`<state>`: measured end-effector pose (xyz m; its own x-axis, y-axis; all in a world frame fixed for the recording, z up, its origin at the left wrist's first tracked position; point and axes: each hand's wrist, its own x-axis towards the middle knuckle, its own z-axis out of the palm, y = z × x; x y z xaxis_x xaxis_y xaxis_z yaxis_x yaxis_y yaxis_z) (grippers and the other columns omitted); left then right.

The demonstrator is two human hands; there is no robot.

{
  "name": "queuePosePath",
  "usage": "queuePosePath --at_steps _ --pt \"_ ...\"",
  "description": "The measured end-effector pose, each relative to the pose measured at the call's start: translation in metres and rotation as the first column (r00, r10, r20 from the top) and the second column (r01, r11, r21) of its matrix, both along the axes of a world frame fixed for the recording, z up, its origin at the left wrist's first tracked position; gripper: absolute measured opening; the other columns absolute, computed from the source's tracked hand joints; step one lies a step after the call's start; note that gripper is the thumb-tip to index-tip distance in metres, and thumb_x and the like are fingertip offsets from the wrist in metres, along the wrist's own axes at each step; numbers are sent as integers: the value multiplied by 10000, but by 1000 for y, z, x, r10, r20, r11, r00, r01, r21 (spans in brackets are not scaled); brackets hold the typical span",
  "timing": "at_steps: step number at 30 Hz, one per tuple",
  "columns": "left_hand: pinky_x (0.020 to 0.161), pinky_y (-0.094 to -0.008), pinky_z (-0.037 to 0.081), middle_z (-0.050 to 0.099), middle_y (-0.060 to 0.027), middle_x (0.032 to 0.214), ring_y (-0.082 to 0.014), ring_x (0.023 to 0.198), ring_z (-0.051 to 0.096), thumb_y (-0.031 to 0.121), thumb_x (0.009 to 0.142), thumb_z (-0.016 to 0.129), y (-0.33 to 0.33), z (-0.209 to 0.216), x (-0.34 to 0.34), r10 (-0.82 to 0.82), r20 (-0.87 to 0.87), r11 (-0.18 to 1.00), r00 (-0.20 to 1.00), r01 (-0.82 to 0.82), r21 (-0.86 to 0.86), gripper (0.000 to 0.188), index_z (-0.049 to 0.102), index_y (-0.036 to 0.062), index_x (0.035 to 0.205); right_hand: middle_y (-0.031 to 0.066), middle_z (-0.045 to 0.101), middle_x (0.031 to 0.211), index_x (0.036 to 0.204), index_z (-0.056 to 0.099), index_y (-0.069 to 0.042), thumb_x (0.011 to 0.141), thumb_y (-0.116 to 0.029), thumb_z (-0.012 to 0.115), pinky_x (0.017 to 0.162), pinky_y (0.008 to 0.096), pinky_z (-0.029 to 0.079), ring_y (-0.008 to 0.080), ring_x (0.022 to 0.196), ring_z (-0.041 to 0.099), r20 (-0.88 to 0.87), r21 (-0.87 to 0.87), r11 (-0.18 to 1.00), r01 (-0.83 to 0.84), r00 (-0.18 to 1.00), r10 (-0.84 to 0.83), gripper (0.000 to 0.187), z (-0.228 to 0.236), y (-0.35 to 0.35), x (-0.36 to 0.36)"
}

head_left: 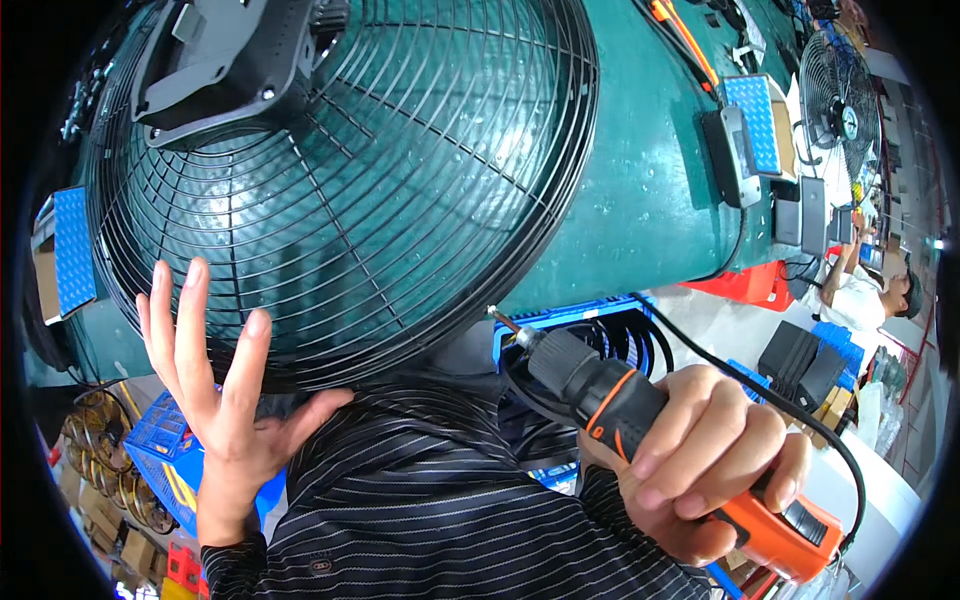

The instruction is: Assembling components of industrial or floor fans at a factory workstation.

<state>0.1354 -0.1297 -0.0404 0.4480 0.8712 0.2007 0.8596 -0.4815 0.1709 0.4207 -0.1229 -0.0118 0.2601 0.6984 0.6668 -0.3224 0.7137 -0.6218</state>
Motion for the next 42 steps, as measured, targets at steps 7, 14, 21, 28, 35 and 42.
queuePosePath --at_steps 7,14,21,28,35,42 --pt "1135 -633 241 433 -261 1466 -490 1375 367 518 688 819 9 7 3 -17 -45 1000 999 16 -23 836 535 74 1338 32 592 706 1095 541 0 810 -101 778 505 247 551 134 549 618 -45 29 999 -23 999 24 384 -5 3 4" --pt "1124 -597 286 457 -247 1449 -460 1366 392 523 666 825 15 8 1 -46 -24 999 999 45 -11 845 541 86 1332 35 598 702 1090 545 1 785 -86 793 497 256 555 138 541 619 -47 33 997 -63 997 65 402 -3 5 8" --pt "1110 -537 310 457 -230 1451 -428 1345 416 655 603 765 21 7 -7 -45 -68 999 997 44 -8 953 553 110 1355 51 575 760 1113 535 -25 831 -74 715 527 289 522 166 616 599 37 10 970 -242 970 242 338 1 9 9" --pt "1101 -504 306 474 -229 1456 -415 1367 405 724 594 698 33 17 -11 -88 -201 996 976 84 -30 993 562 113 1365 30 571 721 1066 530 -10 781 -100 780 551 278 561 145 566 613 51 -47 977 -207 977 209 389 6 20 8" --pt "1077 -489 321 496 -225 1442 -425 1346 441 706 619 698 34 18 -6 -90 -203 996 975 86 -30 988 564 62 1355 46 553 826 1173 476 -9 865 -151 718 616 323 526 141 607 580 190 -208 839 -502 821 538 416 19 53 35" --pt "1081 -489 318 491 -207 1448 -424 1354 429 631 603 748 33 19 -9 -86 -155 995 984 78 -59 915 596 82 1319 52 556 834 1248 455 -8 876 -151 701 622 321 505 148 622 572 323 -293 772 -564 702 635 469 31 61 16"
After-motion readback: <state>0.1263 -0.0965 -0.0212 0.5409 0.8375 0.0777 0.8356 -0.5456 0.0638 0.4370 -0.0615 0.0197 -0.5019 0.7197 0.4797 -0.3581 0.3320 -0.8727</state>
